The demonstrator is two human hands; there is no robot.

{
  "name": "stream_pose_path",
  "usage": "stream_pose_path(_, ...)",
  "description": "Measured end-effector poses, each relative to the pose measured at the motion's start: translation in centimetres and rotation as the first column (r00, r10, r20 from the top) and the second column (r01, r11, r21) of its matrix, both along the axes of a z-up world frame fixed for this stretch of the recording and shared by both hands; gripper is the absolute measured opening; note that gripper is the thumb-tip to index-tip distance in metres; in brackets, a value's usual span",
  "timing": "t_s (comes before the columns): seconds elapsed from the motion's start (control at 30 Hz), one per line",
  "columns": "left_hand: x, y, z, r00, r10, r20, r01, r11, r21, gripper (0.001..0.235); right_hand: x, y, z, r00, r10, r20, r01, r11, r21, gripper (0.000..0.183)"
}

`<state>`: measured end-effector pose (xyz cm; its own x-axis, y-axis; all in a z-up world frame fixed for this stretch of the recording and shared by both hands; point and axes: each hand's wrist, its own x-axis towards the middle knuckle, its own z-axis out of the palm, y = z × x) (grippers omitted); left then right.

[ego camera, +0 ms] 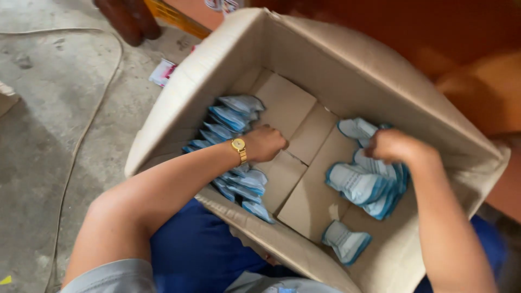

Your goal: Restocking small packets of soap and detergent from a cardboard box onto store shelves.

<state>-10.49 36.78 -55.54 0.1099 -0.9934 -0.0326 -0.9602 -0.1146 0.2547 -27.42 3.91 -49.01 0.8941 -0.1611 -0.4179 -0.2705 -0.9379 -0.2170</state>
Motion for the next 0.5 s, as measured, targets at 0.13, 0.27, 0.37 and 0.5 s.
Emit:
stream_pose_path(0.13, -1.3, 0.0, -2.4, 0.995, -0.077, -0.058, 0.085, 0.986, 0.144, 0.016, 0.1, -2.2, -0.8, 0.683, -0.364, -0.633, 0.349, 0.924, -0.155, 0.047)
stream_pose_path(0.27, -1.7, 0.3, -3.1, 0.992, -0.077, -0.101, 0.094, 0.981, 0.172, 0.017, -0.1, -3.4, -6.3, 0.503, -0.291, -0.814, 0.206, 0.955, -0.214, 0.069)
stream_pose_path(0.37, -2.1, -1.7, -3.8, 0.992, -0.110, -0.062, 0.118, 0.984, 0.130, 0.015, -1.5, -2.2, -8.6, 0.554, -0.247, -0.795, 0.185, 0.968, -0.172, 0.068)
stream_pose_path(0.5, -6.0, -8.1, -3.4, 0.984, -0.177, -0.022, 0.170, 0.966, -0.193, 0.018, -1.3, -0.2, -8.1, 0.669, -0.155, -0.727, 0.078, 0.987, -0.139, 0.065)
